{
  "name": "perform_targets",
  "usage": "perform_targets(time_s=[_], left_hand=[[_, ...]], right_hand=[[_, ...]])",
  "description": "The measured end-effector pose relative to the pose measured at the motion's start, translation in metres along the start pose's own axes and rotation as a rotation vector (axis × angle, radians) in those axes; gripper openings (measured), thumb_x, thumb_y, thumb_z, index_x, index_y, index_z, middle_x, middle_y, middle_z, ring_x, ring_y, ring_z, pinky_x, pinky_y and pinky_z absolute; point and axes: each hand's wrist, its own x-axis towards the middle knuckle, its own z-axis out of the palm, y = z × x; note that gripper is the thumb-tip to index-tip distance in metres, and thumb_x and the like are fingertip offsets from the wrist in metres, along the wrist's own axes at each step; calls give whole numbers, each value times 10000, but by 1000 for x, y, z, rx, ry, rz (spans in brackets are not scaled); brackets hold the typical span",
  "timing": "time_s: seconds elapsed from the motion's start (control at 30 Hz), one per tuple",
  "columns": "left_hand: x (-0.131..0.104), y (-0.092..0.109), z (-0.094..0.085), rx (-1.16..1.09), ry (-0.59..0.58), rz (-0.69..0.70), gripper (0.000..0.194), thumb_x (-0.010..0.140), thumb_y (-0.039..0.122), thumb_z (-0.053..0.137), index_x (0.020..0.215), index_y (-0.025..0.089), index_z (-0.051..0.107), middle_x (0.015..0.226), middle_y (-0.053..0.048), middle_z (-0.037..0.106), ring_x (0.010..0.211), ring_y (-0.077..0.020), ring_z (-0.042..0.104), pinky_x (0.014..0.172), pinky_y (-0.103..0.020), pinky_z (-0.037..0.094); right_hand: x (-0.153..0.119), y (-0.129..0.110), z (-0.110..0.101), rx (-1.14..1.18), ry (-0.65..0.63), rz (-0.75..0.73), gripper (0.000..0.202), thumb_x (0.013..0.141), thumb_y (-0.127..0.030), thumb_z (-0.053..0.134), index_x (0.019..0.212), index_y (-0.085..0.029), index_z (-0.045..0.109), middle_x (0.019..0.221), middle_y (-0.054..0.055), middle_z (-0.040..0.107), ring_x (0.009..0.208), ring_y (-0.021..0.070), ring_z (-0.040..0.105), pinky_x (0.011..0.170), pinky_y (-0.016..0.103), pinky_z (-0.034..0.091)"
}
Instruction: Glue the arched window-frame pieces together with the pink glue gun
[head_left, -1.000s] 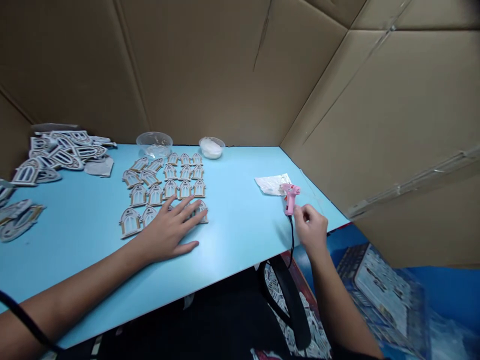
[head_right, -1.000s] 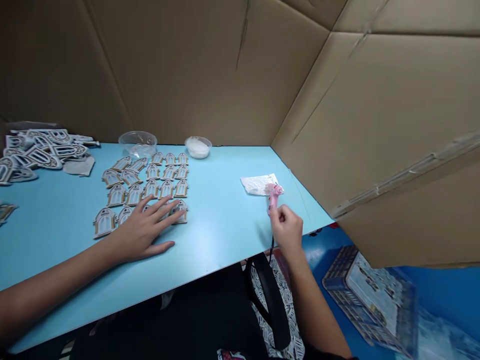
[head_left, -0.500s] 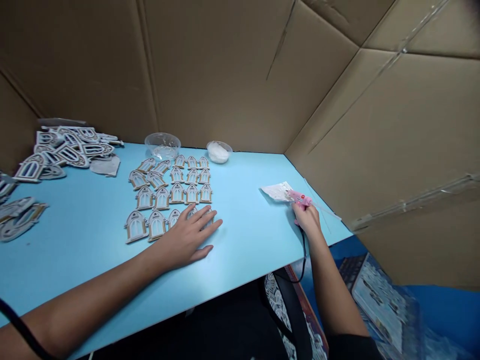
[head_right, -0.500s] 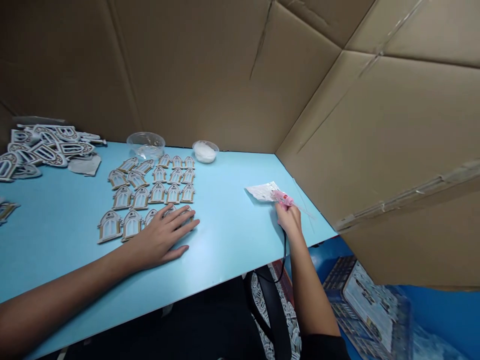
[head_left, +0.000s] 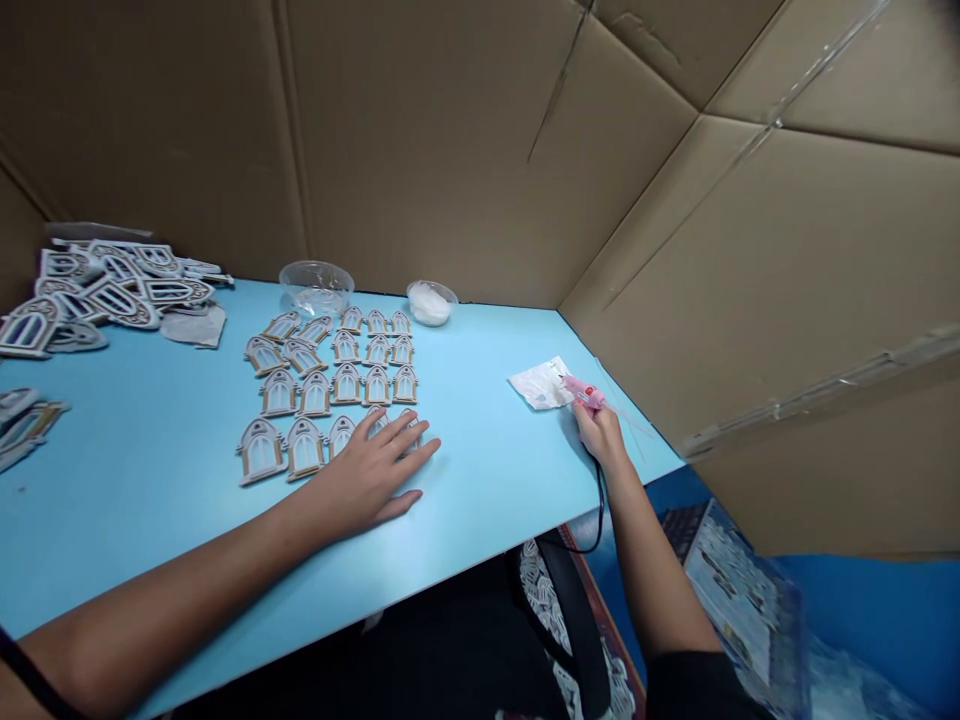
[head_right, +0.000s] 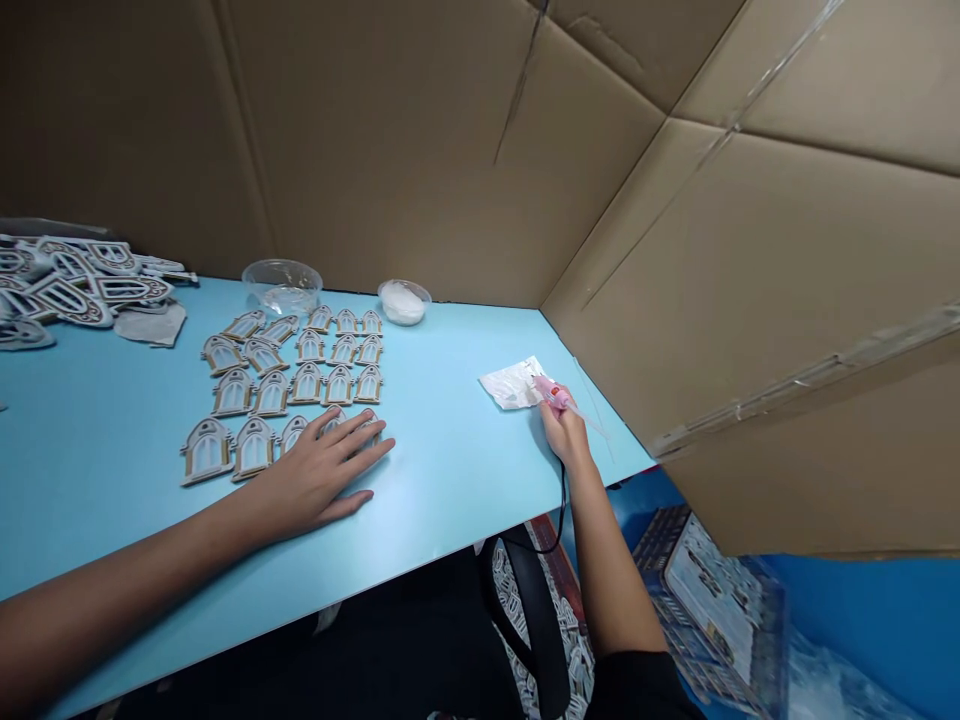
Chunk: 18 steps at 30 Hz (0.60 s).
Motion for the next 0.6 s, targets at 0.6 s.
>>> perform_targets(time_s=[0.6], left_hand=[[6,6,-16,-47,-130,-306,569,1021,450,530,1499,142,564,1613,-194,520,1536,-430,416,1208,-655,349]], right_hand=[[-14,-28,-2,190,102,-21,471,831,-669,582,886,-209,668,547,5,576,597,231,598,695,399,501]])
